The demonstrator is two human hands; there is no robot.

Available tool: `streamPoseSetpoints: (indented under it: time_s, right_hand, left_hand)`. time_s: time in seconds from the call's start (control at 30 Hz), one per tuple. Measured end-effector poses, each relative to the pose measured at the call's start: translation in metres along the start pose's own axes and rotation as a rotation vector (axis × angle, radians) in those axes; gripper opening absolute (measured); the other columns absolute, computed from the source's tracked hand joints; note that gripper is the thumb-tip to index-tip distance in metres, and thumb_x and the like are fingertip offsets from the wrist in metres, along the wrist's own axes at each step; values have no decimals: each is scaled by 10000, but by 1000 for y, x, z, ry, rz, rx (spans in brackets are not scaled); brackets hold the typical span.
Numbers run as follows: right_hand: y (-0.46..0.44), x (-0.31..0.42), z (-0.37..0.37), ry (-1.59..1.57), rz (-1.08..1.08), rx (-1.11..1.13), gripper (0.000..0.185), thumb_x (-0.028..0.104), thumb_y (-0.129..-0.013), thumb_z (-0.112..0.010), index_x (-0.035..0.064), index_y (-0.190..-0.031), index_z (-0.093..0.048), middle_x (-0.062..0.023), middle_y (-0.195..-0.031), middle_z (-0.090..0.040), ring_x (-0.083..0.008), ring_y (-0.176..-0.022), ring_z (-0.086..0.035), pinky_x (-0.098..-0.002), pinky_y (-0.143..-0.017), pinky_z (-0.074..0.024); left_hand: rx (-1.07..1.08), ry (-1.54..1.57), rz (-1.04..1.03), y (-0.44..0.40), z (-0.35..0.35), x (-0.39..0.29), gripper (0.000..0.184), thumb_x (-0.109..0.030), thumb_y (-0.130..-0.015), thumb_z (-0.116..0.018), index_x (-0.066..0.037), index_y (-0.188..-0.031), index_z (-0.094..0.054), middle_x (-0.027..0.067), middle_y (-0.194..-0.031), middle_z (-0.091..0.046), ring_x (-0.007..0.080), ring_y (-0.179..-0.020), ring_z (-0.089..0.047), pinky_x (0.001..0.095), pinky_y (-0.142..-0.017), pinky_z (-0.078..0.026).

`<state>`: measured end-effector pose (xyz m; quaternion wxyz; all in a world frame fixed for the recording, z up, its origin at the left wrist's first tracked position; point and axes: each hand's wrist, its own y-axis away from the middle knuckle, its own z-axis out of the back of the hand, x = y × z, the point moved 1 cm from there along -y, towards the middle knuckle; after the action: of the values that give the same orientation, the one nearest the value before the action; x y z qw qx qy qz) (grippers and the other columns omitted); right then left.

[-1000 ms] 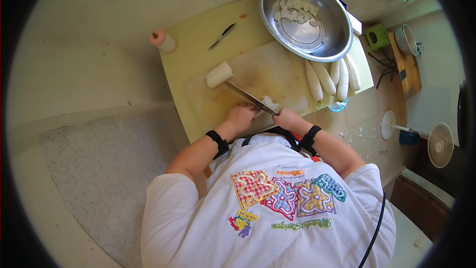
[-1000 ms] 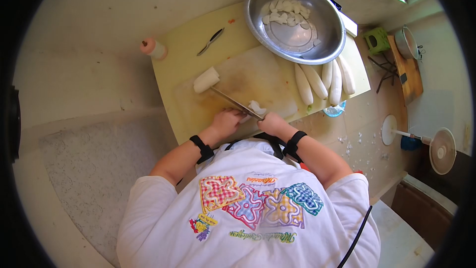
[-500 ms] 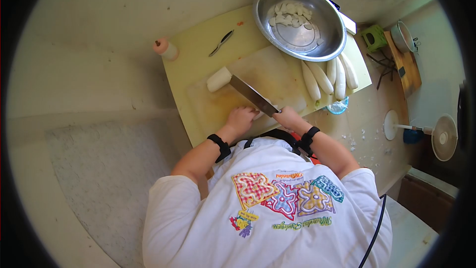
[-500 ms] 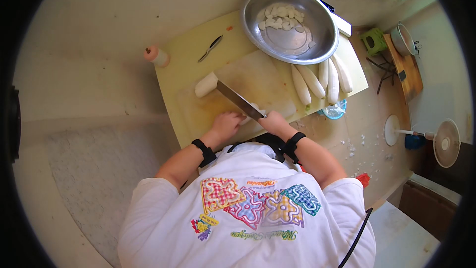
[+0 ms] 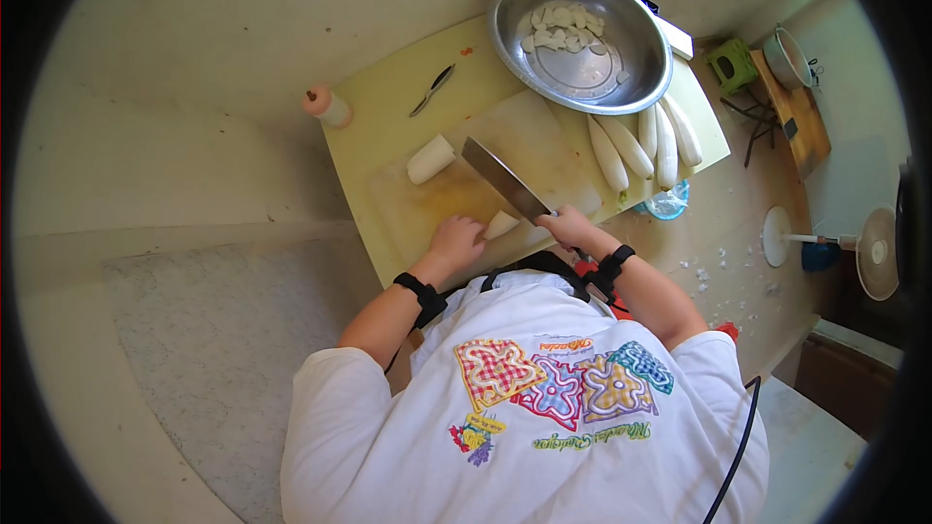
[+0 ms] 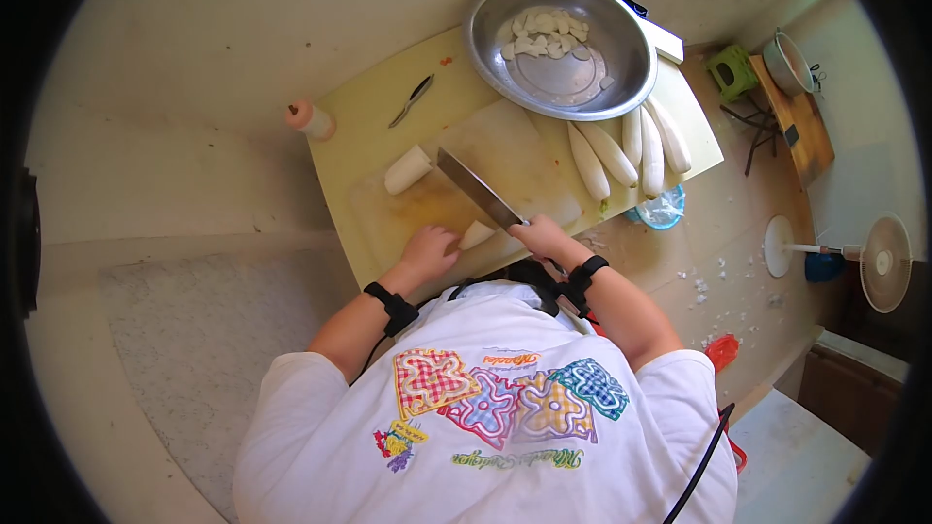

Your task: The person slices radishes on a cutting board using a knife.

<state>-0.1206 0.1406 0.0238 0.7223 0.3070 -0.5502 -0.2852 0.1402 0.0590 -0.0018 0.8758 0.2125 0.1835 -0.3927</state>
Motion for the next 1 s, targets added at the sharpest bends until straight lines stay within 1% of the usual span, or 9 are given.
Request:
streamPoseSetpoints:
  time_s: [0.27,0.4,0.43,0.47,0.53,0.6,0.67,0.87,1.0]
  right_hand:
    - [21,-1,12,48,79,-95,520,460,-869,-652,-41,-728,-639,-74,-538,-534,-193,-431,-532,-350,-419,-407]
    - [36,-3,18,230,138,-143,518,461,-854,-653,-48,-761,-672,-167,-634,-628,-298,-557,-613,-411,-547,-485]
    - [42,-1,18,349,210,-207,513,462,-847,-653,-46,-786,-687,-204,-687,-663,-343,-624,-648,-435,-609,-513]
    - [47,2,18,346,209,-212,513,462,-847,-653,-46,-786,-687,-204,-687,-663,-343,-624,-648,-435,-609,-513]
    - [58,9,17,481,180,-244,482,460,-835,-652,-17,-850,-716,-242,-811,-692,-409,-774,-669,-470,-726,-529]
    - [62,12,17,521,178,-253,469,459,-837,-650,-4,-850,-720,-238,-820,-695,-410,-787,-673,-477,-730,-533]
    - [65,12,16,565,178,-257,457,458,-839,-649,8,-850,-724,-235,-828,-699,-411,-800,-677,-484,-734,-537]
    - [76,15,14,689,280,-309,400,433,-825,-660,37,-818,-712,-199,-791,-700,-393,-759,-678,-489,-718,-541]
    - [87,21,18,789,365,-338,344,398,-779,-698,56,-809,-700,-171,-762,-697,-370,-736,-683,-473,-688,-545]
  left_hand:
    - [26,0,61,-2,19,3,368,-285,-828,-670,-67,-1121,-709,143,-1124,-678,361,-1042,-621,446,-912,-509]
    - [-58,123,118,-7,43,-7,369,-298,-837,-665,-63,-1118,-704,143,-1125,-681,361,-1009,-639,432,-877,-522]
    - [-149,165,130,-7,50,-11,342,-276,-844,-666,-61,-1107,-704,139,-1115,-684,350,-998,-644,424,-870,-524]
    - [-239,207,140,-8,57,-16,315,-253,-851,-667,-59,-1095,-704,136,-1104,-687,339,-987,-648,416,-863,-525]
    - [-345,261,135,-10,70,-28,270,-239,-854,-661,-73,-1060,-711,123,-1084,-692,328,-1010,-641,414,-874,-521]
    - [-450,319,135,-12,82,-37,227,-226,-857,-655,-87,-1025,-717,111,-1064,-698,317,-1033,-634,412,-884,-516]
    - [-578,228,-61,-14,93,-47,184,-181,-848,-668,-80,-994,-716,109,-1031,-702,311,-999,-636,405,-856,-516]
    - [-396,173,-229,-33,107,-69,217,-215,-822,-690,-83,-990,-726,107,-1031,-705,315,-982,-634,428,-834,-506]
    - [-258,181,-214,-46,101,-75,295,-281,-835,-683,-89,-1055,-722,110,-1088,-698,320,-1046,-616,446,-884,-492]
